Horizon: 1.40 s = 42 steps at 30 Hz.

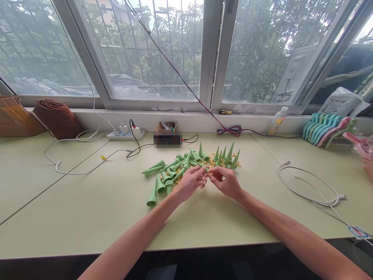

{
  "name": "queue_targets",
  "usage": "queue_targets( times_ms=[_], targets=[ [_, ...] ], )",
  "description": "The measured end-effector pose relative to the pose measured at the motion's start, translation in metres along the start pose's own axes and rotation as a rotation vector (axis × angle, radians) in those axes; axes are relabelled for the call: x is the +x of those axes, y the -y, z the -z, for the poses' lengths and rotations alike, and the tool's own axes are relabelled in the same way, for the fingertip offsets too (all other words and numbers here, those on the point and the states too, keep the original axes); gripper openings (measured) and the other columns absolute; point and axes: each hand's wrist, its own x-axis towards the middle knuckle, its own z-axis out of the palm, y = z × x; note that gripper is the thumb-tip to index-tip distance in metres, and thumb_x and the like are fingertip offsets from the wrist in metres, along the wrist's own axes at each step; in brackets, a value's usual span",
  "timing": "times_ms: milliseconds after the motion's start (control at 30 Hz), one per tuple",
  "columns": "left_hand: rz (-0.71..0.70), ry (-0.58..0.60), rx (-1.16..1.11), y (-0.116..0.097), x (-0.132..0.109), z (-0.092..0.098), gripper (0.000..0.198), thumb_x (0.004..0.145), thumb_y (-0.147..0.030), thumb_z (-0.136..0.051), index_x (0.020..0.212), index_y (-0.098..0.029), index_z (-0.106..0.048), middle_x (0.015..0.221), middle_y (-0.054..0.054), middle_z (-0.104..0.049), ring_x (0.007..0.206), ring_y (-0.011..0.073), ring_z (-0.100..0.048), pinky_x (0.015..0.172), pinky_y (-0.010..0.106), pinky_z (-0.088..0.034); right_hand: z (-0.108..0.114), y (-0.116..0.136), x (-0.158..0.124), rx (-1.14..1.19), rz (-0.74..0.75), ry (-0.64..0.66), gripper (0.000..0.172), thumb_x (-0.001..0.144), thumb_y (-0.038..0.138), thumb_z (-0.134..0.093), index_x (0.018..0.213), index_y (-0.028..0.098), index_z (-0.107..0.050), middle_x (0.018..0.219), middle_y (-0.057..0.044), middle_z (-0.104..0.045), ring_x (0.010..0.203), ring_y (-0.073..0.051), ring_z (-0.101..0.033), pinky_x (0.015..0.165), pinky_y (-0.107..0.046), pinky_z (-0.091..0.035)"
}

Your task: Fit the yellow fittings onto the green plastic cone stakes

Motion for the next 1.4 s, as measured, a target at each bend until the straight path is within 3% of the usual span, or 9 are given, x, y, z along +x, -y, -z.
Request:
queue_targets(
  times_ms=[167,333,1000,1400],
  targets=[
    [-0.108,-0.025,0.203,0.008,0.002,0.003,0.041,0.083,-0.052,-0.068,0.073,-0.013,-0.060,0.053,-0.002,-0.054,0.041,0.0062,-0.045,0.041,0.020,-0.035,-0.003,-0.001,-0.003,-0.014,-0.005,0.051,0.013,0.090,0.026,-0.059,0.081,0.018,-0.062,0.055,0.005,-0.048,0.046,-0.009,-0.037,0.045,-0.022,-0.034],
    [-0.113,-0.050,0.305,0.012,0.001,0.004,0.047,0.086,-0.057,-0.062,0.066,-0.015,-0.056,0.044,-0.003,-0.049,0.036,0.0062,-0.040,0.036,0.019,-0.031,-0.004,0.000,-0.004,-0.044,0.014,0.072,0.016,0.091,0.028,-0.057,0.079,0.018,-0.060,0.055,0.004,-0.047,0.047,-0.009,-0.038,0.047,-0.023,-0.034],
    [-0.090,-0.032,0.318,0.013,0.000,0.003,0.045,0.087,-0.056,-0.061,0.067,-0.015,-0.056,0.047,-0.003,-0.050,0.037,0.0061,-0.040,0.035,0.018,-0.030,-0.009,0.000,-0.009,-0.148,0.121,0.023,0.021,0.086,0.020,-0.052,0.065,0.021,-0.050,0.051,0.005,-0.044,0.045,-0.009,-0.036,0.046,-0.021,-0.035],
    [-0.101,-0.054,0.319,0.009,-0.002,-0.001,0.044,0.085,-0.056,-0.063,0.071,-0.015,-0.058,0.049,-0.003,-0.050,0.038,0.0064,-0.040,0.035,0.018,-0.029,-0.009,-0.001,-0.009,-0.124,0.078,0.043,0.019,0.089,0.027,-0.057,0.072,0.021,-0.056,0.053,0.004,-0.050,0.044,-0.010,-0.039,0.045,-0.023,-0.036]
  ],
)
